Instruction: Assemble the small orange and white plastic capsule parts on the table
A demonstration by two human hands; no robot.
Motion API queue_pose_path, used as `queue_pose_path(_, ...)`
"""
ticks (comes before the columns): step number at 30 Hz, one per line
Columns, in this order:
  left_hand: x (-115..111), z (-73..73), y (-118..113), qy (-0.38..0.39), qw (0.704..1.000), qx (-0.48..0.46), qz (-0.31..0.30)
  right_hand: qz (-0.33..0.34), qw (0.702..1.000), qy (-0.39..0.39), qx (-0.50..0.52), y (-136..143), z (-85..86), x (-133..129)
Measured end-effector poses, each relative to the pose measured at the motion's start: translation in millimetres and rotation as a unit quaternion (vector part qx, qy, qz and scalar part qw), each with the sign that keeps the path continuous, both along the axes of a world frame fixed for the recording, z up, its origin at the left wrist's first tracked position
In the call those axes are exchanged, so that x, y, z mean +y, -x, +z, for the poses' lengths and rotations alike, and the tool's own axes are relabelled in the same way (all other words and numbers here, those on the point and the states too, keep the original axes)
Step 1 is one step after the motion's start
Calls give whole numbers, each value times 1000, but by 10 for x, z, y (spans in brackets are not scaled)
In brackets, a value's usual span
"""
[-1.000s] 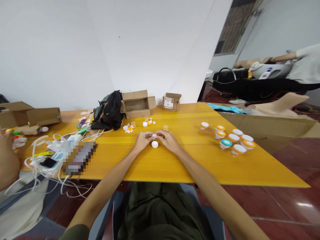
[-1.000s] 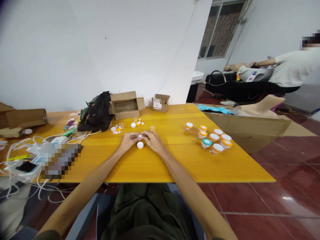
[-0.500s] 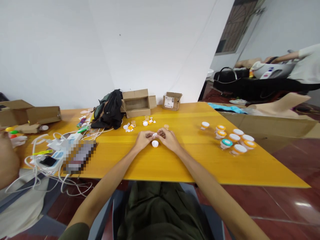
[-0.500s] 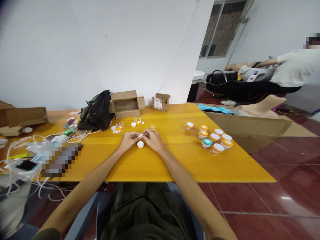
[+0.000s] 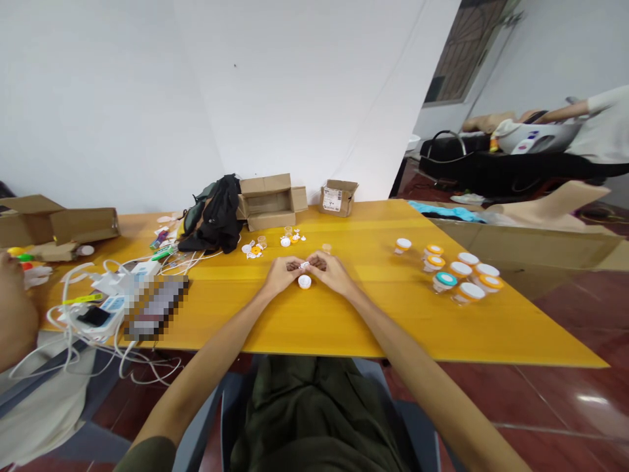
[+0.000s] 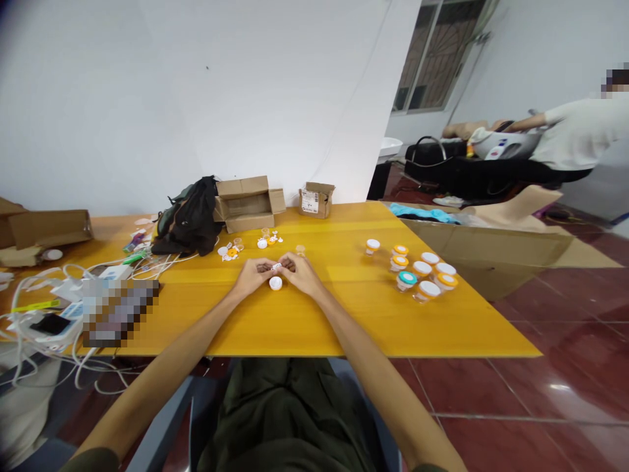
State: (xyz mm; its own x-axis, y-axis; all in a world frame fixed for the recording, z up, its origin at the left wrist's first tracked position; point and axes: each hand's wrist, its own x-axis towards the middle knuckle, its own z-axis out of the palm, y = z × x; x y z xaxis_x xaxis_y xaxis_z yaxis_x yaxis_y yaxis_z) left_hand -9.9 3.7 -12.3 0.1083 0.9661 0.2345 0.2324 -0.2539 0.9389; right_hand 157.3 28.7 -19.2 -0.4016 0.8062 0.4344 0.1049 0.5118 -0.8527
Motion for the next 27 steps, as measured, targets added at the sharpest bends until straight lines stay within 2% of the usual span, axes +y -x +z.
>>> queue_pose_path(8, -13, 25, -10, 0, 1000, 4, -5, 10, 1000, 2, 4, -5, 22, -20)
queue_pose_path(20, -31, 60, -12, -29, 999, 7, 13, -17, 1000, -8, 13, -9, 39, -21)
queue_pose_path(27, -43, 61, -6, -37, 999, 25, 21, -1, 1000, -10, 1, -17, 55, -26)
